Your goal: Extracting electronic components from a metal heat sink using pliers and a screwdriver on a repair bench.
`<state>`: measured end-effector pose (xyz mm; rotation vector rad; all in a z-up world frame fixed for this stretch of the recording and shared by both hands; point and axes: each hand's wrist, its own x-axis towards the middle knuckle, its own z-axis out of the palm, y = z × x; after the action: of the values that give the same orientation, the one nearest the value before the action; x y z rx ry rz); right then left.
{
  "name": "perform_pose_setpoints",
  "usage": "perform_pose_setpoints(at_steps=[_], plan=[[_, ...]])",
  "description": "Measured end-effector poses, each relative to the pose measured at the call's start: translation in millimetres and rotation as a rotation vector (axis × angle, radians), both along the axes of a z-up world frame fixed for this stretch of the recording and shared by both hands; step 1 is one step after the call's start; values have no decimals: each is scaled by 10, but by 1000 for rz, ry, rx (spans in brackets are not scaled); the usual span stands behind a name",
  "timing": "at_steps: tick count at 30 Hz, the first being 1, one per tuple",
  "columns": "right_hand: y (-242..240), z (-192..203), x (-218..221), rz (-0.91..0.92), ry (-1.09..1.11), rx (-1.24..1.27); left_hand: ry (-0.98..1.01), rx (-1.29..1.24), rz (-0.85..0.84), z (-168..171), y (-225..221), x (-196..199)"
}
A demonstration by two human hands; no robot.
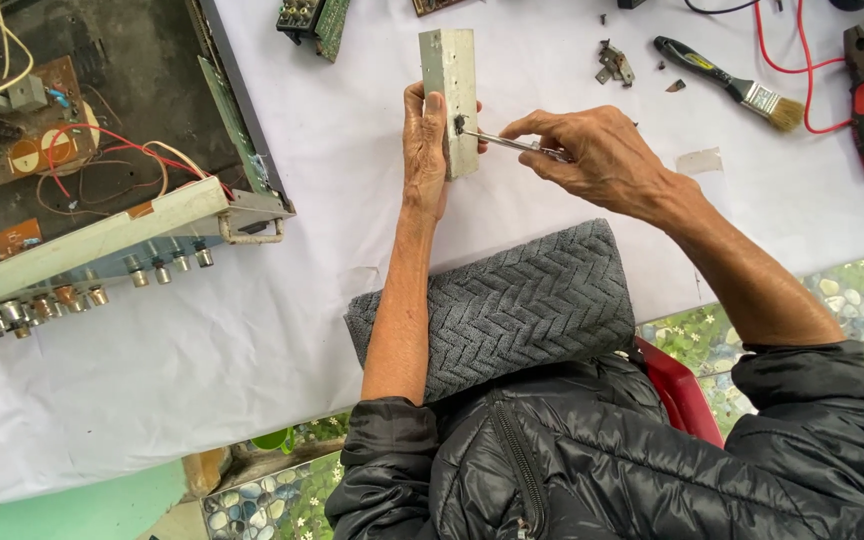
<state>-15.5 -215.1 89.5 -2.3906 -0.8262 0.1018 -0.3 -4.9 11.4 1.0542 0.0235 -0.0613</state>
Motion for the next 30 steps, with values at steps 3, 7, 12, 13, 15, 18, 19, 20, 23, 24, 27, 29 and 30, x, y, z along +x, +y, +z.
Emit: perform_pose_setpoints(at_steps=[3,7,12,13,15,18,19,20,23,24,27,29,30], plan=[[25,134,27,-26,208,50,-6,25,-6,26,1,-14],[6,174,125,-146,530,26,-8,73,-11,44,-2,-26],[32,413,131,-161,880,190,-7,103,-32,58,-13,-25],[24,422,129,-152,962,219,-27,130,-37,71,-17,-29],[40,433,133,-164,1026,199,-28,148,-41,95,-28,-28],[14,383,136,-151,1147,219,-69,181,-55,130,-36,-60],[-3,360,140,-126,1202,258,-111,195,-64,145,-37,-72],[-4,340,159,-127,1204,258,-109,195,-65,152,-40,-74],[-3,296,220,-148,1268,223,-84,247,-70,107,-43,-70],[1,296,236,-152,1236,159,-107,289,-58,50,-38,-69],[35,288,285,-167,1188,37,-134,336,-49,-10,-21,-74],[63,294,295,-178,1171,-23,-137,340,-50,-78,-25,-56],[77,302,290,-170,1126,-46,-145,313,-51,-145,-33,-31]])
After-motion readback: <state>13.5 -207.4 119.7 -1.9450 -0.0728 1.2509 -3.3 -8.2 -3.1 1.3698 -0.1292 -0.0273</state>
